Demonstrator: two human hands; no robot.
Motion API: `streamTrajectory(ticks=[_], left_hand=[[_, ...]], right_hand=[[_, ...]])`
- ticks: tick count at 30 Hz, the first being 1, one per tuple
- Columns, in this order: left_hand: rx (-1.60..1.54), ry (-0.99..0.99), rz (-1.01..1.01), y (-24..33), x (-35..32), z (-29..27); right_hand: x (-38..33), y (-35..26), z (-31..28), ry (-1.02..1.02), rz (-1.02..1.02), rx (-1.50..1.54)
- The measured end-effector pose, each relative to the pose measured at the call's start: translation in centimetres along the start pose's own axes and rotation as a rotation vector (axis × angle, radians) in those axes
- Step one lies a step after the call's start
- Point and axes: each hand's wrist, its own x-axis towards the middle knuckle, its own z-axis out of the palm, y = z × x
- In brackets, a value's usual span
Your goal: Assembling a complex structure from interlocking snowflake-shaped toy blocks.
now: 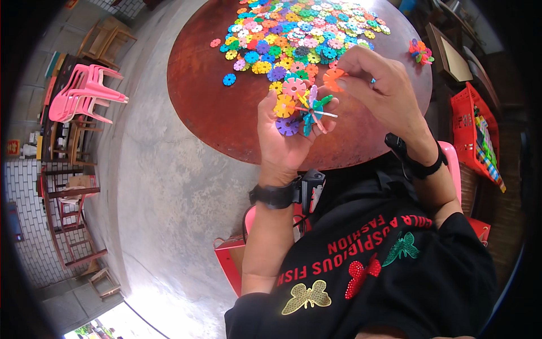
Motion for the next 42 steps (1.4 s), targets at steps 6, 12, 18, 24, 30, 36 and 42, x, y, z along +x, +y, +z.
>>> streamTrajectory(ticks=[6, 12, 18, 24, 30, 36, 42], left_hand=[[-0.043, -0.010, -0.040, 0.1, -0.2, -0.2], [0.028, 0.064, -0.031, -0.1, -0.4, 0.6], [0.120, 0.098, 0.008, -0.1, -0.4, 0.2], [0.232, 0.159, 0.023, -0.7, -0.3, 0.4], [0.209, 0.128, 0.051, 0.0, 0.0, -0.1], [-0.049, 0.307, 0.167, 0.5, -0.1, 0.0], [-0.031, 0.194, 0.138, 0.6, 0.0, -0.7]], right_hand=[[0.5, -0.1, 0.5, -0.057, 0.027, 0.007], [0.4, 0.1, 0.6, -0.098, 0.016, -0.036], [0.0, 0.4, 0.8, -0.106, 0.027, -0.081], [-0.3, 1.1, 0.9, -0.087, 0.047, -0.062], [0.4, 4.2, -1.1, 0.000, 0.053, -0.126], [-2.7, 13.5, -5.1, -0.345, 0.211, -0.421], [-2.3, 14.4, -4.3, -0.217, 0.242, -0.496]])
